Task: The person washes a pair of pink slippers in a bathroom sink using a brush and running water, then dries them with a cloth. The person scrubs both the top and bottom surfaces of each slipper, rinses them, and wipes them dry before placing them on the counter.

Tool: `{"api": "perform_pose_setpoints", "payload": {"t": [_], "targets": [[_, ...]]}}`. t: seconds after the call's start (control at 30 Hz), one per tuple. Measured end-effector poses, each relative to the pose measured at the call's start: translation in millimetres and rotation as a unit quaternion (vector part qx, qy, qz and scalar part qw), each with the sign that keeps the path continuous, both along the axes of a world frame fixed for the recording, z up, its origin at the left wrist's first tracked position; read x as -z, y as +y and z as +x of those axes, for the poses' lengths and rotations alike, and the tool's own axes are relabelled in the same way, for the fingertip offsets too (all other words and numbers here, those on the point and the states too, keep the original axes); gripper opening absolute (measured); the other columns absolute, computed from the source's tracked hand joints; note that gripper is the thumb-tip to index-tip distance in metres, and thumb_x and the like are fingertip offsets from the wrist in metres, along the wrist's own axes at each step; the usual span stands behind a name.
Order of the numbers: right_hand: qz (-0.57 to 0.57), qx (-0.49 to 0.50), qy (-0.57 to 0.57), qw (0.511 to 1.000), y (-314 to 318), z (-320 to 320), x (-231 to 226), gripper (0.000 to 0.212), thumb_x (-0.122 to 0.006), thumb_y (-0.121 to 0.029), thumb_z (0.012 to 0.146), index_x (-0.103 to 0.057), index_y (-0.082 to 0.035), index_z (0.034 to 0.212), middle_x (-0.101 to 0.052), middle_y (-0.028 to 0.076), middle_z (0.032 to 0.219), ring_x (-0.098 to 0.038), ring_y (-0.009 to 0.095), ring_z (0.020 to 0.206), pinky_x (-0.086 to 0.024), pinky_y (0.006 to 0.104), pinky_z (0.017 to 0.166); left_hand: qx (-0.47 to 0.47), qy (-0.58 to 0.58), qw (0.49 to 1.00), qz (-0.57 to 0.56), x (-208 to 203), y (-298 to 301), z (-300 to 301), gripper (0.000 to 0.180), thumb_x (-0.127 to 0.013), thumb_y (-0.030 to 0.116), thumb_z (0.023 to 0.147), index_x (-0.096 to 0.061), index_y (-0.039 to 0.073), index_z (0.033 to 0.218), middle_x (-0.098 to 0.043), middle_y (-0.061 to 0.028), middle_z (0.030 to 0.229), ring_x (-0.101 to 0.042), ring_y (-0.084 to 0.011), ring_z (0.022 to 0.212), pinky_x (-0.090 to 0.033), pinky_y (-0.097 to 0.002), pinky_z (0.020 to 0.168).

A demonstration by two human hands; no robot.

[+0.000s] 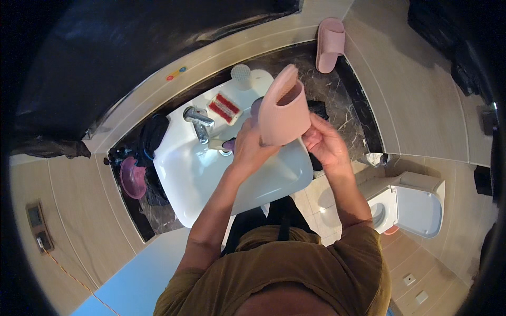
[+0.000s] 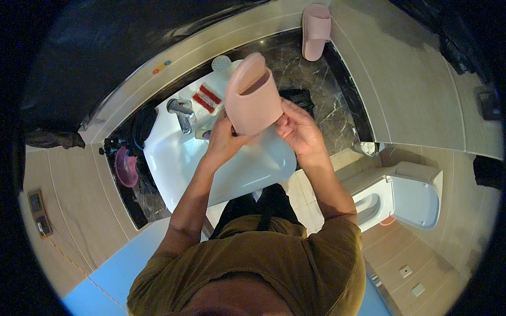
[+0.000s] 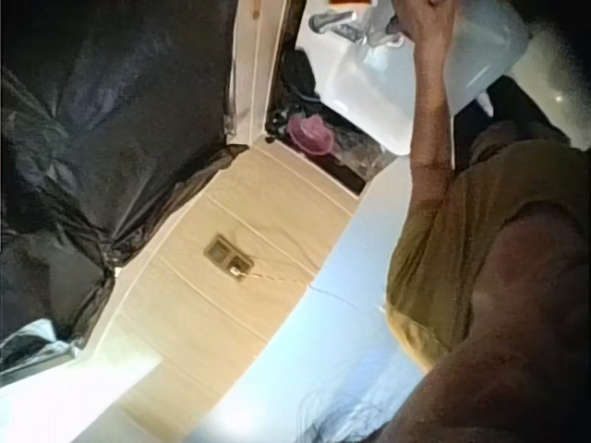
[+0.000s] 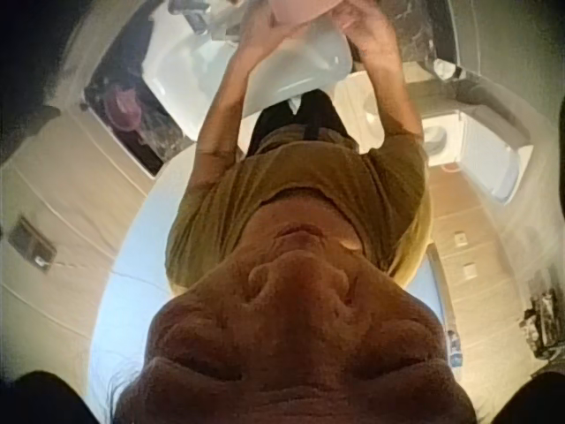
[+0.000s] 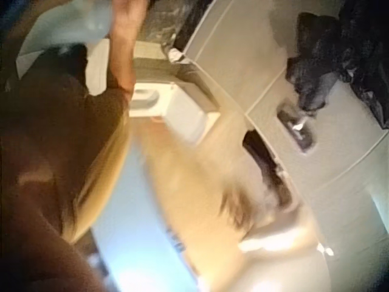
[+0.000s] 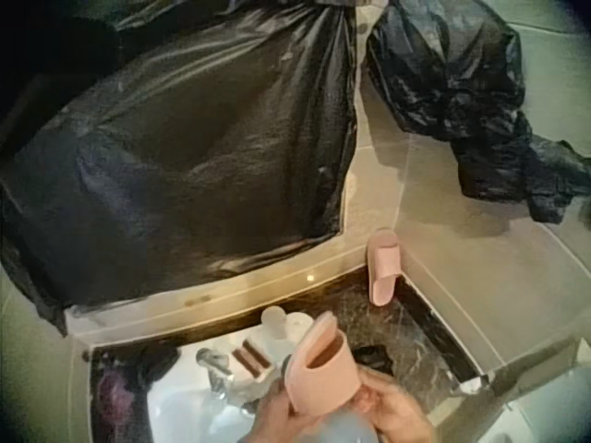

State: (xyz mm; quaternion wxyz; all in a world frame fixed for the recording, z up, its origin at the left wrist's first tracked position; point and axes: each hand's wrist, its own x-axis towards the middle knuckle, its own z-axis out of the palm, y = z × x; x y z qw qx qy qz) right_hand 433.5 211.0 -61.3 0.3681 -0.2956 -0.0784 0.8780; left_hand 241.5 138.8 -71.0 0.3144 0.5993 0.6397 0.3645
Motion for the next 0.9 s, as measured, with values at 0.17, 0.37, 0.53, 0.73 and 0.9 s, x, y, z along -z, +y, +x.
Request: {"api": "perform_pose_setpoints", "payload": {"t": [0.17, 0.37, 0.53, 0.73, 0.9], "targets": [[0.053, 0.167, -0.072, 0.982, 38, -3, -26, 0.02, -0.055, -0.009, 0.09, -0.056, 0.004, 0.105, -0.054, 0.001, 0.076, -0.043, 0.007, 0.058, -0.041, 0.021, 0.055, 0.006, -0.167, 0.986, -0.009, -12, 40, 3, 0.067, -0.08, 0.024, 0.063, -0.053, 0.002, 0.121, -0.055, -0.0178, 0.117, -0.054, -0.0293, 0.108, -0.042, -0.037, 0.094], [0.132, 0.214, 0.055, 0.966, 152, -8, 63, 0.014, -0.054, -0.012, 0.091, -0.056, -0.005, 0.102, -0.053, 0.001, 0.074, -0.041, 0.01, 0.057, -0.035, 0.0211, 0.052, -0.073, -0.282, 0.957, 0.008, 6, 107, -1, 0.051, -0.072, 0.007, 0.07, -0.056, 0.006, 0.118, -0.062, -0.0109, 0.109, -0.059, -0.0183, 0.096, -0.047, -0.0294, 0.086], [0.166, 0.226, 0.011, 0.96, 212, -27, 135, 0.009, -0.053, -0.017, 0.094, -0.053, -0.008, 0.093, -0.052, 0.0, 0.072, -0.047, 0.01, 0.058, -0.04, 0.0225, 0.051, -0.118, -0.25, 0.959, 0.06, 30, 153, 0, 0.046, -0.068, 0.001, 0.072, -0.058, 0.009, 0.116, -0.062, -0.01, 0.108, -0.059, -0.0191, 0.097, -0.047, -0.0298, 0.086], [0.14, 0.227, -0.062, 0.962, 231, -40, 165, 0.012, -0.056, -0.019, 0.093, -0.055, -0.007, 0.091, -0.057, 0.002, 0.072, -0.054, 0.011, 0.06, -0.046, 0.0249, 0.053, -0.124, -0.26, 0.957, 0.043, 54, 160, 2, 0.051, -0.069, -0.001, 0.071, -0.057, 0.01, 0.119, -0.062, -0.0098, 0.11, -0.058, -0.0196, 0.099, -0.047, -0.0306, 0.087], [0.162, 0.159, -0.275, 0.934, 195, -16, 133, 0.017, -0.06, -0.017, 0.09, -0.058, -0.002, 0.098, -0.061, 0.002, 0.076, -0.057, 0.011, 0.064, -0.046, 0.0236, 0.054, -0.103, -0.287, 0.952, 0.023, 57, 138, 0, 0.052, -0.066, -0.004, 0.073, -0.055, 0.011, 0.121, -0.059, -0.0083, 0.113, -0.057, -0.0186, 0.099, -0.047, -0.0301, 0.086]]}}
